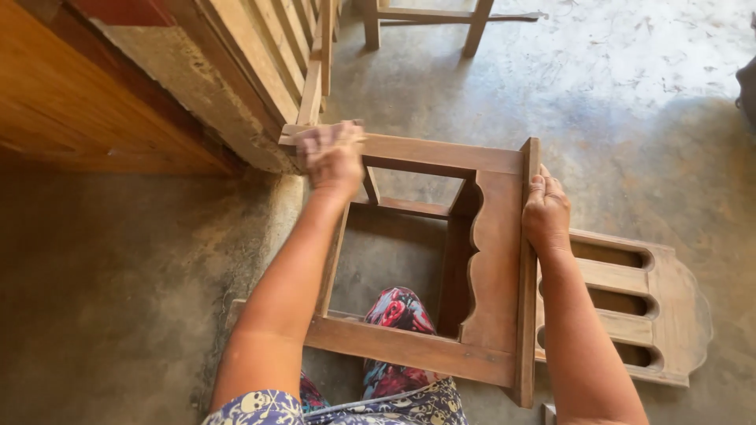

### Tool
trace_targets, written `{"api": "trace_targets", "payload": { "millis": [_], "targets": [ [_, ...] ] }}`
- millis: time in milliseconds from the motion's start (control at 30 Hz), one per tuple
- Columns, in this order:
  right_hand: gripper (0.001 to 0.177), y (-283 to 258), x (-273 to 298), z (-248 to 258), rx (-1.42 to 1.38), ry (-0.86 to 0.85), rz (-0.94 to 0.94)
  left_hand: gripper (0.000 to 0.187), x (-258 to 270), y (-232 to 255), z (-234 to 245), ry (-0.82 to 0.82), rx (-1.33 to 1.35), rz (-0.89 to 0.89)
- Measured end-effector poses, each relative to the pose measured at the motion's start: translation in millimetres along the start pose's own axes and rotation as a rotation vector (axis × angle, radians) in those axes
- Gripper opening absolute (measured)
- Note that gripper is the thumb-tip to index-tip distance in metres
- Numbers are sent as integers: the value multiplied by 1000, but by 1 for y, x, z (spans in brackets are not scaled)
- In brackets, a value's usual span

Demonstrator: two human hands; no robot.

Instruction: The person sands a wooden chair frame with sandpaper.

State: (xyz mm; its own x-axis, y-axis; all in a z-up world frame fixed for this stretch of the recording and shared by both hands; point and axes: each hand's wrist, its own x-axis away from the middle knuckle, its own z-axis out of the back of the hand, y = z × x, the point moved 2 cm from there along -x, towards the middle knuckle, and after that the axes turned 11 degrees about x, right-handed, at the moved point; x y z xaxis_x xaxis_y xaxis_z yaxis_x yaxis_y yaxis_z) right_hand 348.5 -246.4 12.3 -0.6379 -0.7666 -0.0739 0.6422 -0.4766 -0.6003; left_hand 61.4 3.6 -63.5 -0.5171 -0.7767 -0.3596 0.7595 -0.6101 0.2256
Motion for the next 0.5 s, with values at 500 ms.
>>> {"api": "trace_targets", "payload": {
  "millis": [500],
  "targets": [
    [44,3,1,-1,2,5,1,40,-10,46,7,-57,13,-113]
  ]
}}
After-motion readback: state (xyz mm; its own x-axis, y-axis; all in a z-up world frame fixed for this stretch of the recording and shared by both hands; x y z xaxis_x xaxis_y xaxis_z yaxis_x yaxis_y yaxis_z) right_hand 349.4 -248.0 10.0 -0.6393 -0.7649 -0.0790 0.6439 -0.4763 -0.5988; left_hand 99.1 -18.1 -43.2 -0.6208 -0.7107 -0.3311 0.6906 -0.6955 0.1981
